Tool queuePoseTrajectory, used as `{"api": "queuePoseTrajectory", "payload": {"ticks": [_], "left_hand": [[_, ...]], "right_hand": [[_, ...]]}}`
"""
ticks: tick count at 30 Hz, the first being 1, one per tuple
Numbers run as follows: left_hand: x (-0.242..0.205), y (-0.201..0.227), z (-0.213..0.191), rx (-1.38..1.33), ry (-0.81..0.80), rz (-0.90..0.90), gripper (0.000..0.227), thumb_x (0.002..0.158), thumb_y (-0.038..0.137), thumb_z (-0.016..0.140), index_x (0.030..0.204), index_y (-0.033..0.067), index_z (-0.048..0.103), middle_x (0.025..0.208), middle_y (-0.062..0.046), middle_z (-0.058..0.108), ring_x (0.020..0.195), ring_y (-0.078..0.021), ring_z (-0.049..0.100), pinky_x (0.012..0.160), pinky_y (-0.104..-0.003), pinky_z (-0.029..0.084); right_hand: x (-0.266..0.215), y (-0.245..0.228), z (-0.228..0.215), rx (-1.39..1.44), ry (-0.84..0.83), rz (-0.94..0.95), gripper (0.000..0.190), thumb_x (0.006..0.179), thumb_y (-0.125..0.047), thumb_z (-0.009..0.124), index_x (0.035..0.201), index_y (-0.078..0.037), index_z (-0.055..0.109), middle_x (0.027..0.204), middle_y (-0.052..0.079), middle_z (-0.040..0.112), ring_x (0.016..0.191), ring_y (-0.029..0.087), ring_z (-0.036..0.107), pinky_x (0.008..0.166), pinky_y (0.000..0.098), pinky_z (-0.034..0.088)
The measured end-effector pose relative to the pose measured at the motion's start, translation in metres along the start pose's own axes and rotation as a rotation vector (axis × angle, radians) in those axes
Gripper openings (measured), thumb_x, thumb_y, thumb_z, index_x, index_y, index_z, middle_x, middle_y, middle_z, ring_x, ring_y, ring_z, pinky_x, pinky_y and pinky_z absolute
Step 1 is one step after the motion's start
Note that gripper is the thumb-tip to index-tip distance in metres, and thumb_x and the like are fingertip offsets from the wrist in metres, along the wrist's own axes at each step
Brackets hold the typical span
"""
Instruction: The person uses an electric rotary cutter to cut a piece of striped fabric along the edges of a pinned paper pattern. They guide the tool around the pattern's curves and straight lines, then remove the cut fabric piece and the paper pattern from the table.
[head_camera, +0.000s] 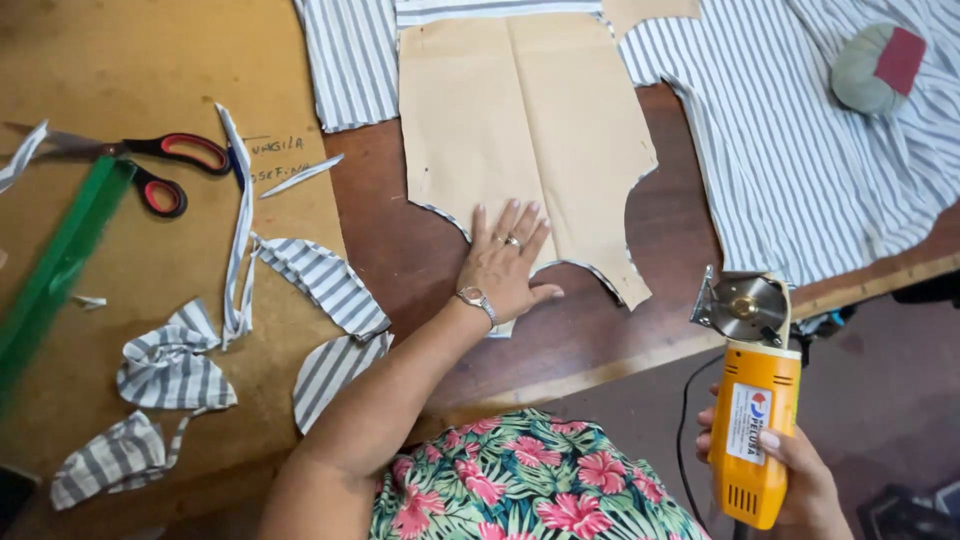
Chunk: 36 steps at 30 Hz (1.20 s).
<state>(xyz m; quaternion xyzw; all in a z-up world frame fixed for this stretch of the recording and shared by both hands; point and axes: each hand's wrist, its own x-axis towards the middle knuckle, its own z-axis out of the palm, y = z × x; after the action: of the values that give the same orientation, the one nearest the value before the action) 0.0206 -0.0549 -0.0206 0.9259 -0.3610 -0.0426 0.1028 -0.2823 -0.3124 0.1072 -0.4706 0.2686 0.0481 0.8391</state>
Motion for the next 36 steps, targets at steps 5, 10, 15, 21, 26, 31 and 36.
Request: {"api": "queuePoseTrajectory", "payload": {"ticks": [5,10,15,21,26,31,36], "left_hand": [[0.004,0.007,-0.035,0.034,-0.216,-0.019,0.095,0.088,0.082,0.036,0.161,0.0222,0.024,0.172,-0.005,0.012,0.158,-0.0295,0.006,0.121,-0.069,0.001],[0.019,0.044,0.002,0.022,0.04,0.017,0.073,0.085,0.063,0.066,0.138,0.0136,0.057,0.148,-0.01,0.051,0.145,-0.0331,0.037,0.122,-0.064,0.018],[0.032,0.06,0.041,0.166,-0.032,0.11,0.032,0.095,0.004,0.035,0.116,0.0121,0.057,0.118,-0.004,0.05,0.114,-0.0252,0.041,0.106,-0.044,0.034],[0.041,0.063,0.042,0.25,0.615,0.326,0.012,0.075,-0.009,0.062,0.075,-0.0015,0.071,0.083,-0.019,0.068,0.074,-0.0325,0.06,0.06,-0.038,0.046],[0.047,0.062,0.042,0.132,0.72,0.315,0.018,0.078,-0.008,0.06,0.07,0.0061,0.068,0.081,-0.015,0.069,0.066,-0.0258,0.058,0.056,-0.033,0.046],[0.041,0.058,0.023,0.124,0.716,0.273,0.024,0.075,-0.018,0.059,0.071,0.0057,0.062,0.074,-0.011,0.063,0.062,-0.0224,0.056,0.054,-0.032,0.046],[0.038,0.063,0.031,0.145,0.65,0.263,0.024,0.081,-0.014,0.061,0.075,0.0086,0.062,0.076,-0.007,0.063,0.068,-0.0238,0.06,0.055,-0.033,0.047]], "right_hand": [[0.026,-0.051,0.011,-0.255,0.418,0.092,0.071,0.092,-0.025,0.03,0.156,0.004,0.039,0.13,0.031,0.048,0.102,0.046,0.045,0.097,0.055,0.035],[0.079,-0.098,0.018,-0.448,0.391,0.241,0.059,0.103,-0.024,0.018,0.157,-0.002,0.03,0.14,0.032,0.039,0.119,0.053,0.036,0.103,0.0644,0.028],[0.131,-0.133,0.01,-0.611,0.397,0.319,0.051,0.108,-0.015,0.015,0.158,-0.007,0.025,0.151,0.026,0.036,0.133,0.051,0.034,0.115,0.0676,0.026],[0.191,-0.142,-0.05,-0.668,0.278,0.102,0.048,0.106,-0.014,0.027,0.152,-0.001,0.029,0.143,0.032,0.043,0.122,0.054,0.043,0.105,0.0682,0.032],[0.239,-0.134,-0.108,-0.662,0.155,-0.199,0.045,0.106,-0.012,0.049,0.145,0.01,0.04,0.12,0.032,0.058,0.095,0.047,0.059,0.079,0.0589,0.05],[0.208,-0.156,-0.012,-0.749,0.276,-0.099,0.044,0.106,-0.011,0.051,0.145,0.003,0.039,0.121,0.029,0.058,0.1,0.045,0.059,0.084,0.0582,0.047],[0.244,-0.151,-0.019,-1.003,0.402,-0.1,0.04,0.108,-0.02,0.066,0.137,-0.004,0.043,0.116,0.019,0.058,0.098,0.036,0.062,0.084,0.053,0.05]]}}
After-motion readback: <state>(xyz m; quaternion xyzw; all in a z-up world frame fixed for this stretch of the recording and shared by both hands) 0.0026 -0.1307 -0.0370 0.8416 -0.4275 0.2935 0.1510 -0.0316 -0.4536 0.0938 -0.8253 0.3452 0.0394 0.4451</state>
